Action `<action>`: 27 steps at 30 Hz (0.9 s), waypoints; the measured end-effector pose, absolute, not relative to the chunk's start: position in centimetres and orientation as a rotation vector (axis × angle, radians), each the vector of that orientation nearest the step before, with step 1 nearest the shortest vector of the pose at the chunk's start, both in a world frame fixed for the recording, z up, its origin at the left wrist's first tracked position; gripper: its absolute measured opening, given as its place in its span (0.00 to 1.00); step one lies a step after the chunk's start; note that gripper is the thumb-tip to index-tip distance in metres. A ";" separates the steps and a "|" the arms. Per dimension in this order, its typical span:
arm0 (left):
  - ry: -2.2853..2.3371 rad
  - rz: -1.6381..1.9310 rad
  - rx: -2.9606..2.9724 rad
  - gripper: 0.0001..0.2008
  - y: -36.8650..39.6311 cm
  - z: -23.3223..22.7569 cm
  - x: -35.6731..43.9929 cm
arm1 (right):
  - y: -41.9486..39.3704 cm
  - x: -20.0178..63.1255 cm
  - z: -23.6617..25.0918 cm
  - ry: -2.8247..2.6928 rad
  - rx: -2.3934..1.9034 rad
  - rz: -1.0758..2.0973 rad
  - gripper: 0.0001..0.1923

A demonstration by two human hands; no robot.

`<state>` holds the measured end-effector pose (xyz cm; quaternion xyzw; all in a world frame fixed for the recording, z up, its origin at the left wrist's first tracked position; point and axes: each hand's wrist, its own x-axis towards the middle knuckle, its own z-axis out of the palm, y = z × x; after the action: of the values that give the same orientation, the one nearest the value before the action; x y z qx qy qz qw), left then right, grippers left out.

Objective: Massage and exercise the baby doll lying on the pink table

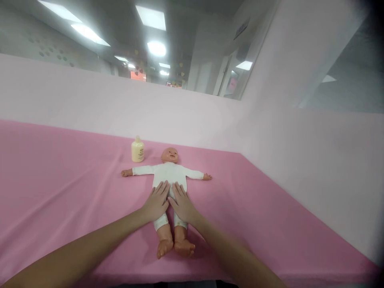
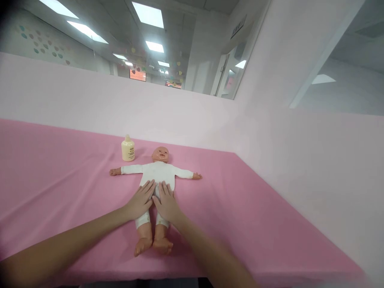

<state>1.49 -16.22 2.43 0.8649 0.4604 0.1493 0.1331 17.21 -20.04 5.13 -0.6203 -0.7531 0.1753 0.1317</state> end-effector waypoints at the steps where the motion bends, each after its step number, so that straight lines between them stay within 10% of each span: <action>1: 1.350 0.424 2.502 0.34 -16.2 2.6 1.6 | -19.8 16.8 5.1 -2.187 -1.827 0.463 0.35; 11: 1.459 0.434 2.599 0.18 -13.5 4.9 1.9 | -15.9 15.9 5.5 -2.235 -1.810 0.294 0.28; 27: 1.660 0.332 2.363 0.22 -7.5 6.2 3.8 | -9.7 17.1 6.0 -2.126 -1.960 0.308 0.28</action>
<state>3.84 -7.49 6.19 0.8074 0.5670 0.1135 0.1170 17.09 -9.70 5.96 -0.6694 -0.7261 0.1052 0.1166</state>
